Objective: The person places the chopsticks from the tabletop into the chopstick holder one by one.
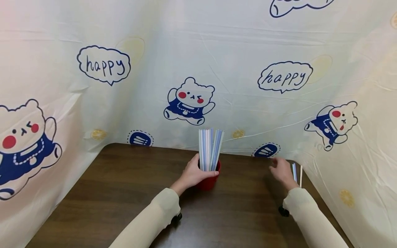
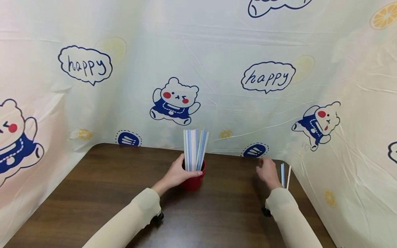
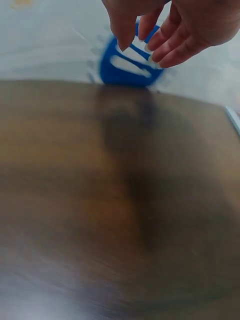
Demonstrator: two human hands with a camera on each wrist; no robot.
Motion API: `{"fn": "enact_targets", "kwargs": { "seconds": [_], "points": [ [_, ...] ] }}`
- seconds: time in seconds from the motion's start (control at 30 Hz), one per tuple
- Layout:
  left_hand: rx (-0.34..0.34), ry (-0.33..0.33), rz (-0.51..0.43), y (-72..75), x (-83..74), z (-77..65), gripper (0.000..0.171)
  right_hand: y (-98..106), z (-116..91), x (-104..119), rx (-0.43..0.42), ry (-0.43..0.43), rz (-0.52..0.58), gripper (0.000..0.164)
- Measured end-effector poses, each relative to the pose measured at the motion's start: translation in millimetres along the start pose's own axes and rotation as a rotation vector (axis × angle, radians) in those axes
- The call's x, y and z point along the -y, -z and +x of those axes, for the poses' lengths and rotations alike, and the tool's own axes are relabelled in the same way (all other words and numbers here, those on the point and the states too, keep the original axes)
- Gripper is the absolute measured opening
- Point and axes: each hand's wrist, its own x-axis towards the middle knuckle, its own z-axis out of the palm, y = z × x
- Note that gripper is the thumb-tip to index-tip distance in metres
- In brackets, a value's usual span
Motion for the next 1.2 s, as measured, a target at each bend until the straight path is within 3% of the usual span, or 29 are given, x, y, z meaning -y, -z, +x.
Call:
{"fn": "enact_targets", "kwargs": {
  "seconds": [0.2,0.37,0.53,0.87,1.2],
  "points": [
    [0.011,0.016,-0.014,-1.6,-0.2,-3.4,0.088,3.3,-15.6,-38.3,0.076,-0.072,-0.122,0.038],
    [0.007,0.012,-0.012,-1.7,0.1,-4.7,0.088,7.7,-25.9,-53.0,0.118,-0.158,-0.151,0.041],
    [0.010,0.009,-0.015,-2.4,1.2,-3.9,0.089,8.8,-32.6,-65.2,0.099,-0.180,-0.188,0.034],
    [0.010,0.018,-0.018,-1.1,0.8,0.7,0.089,13.5,-34.5,-74.3,0.082,-0.230,-0.166,0.010],
    [0.007,0.024,-0.009,-0.5,1.2,1.0,0.088,19.2,-33.5,-80.4,0.119,-0.285,-0.187,0.015]
  ]
}}
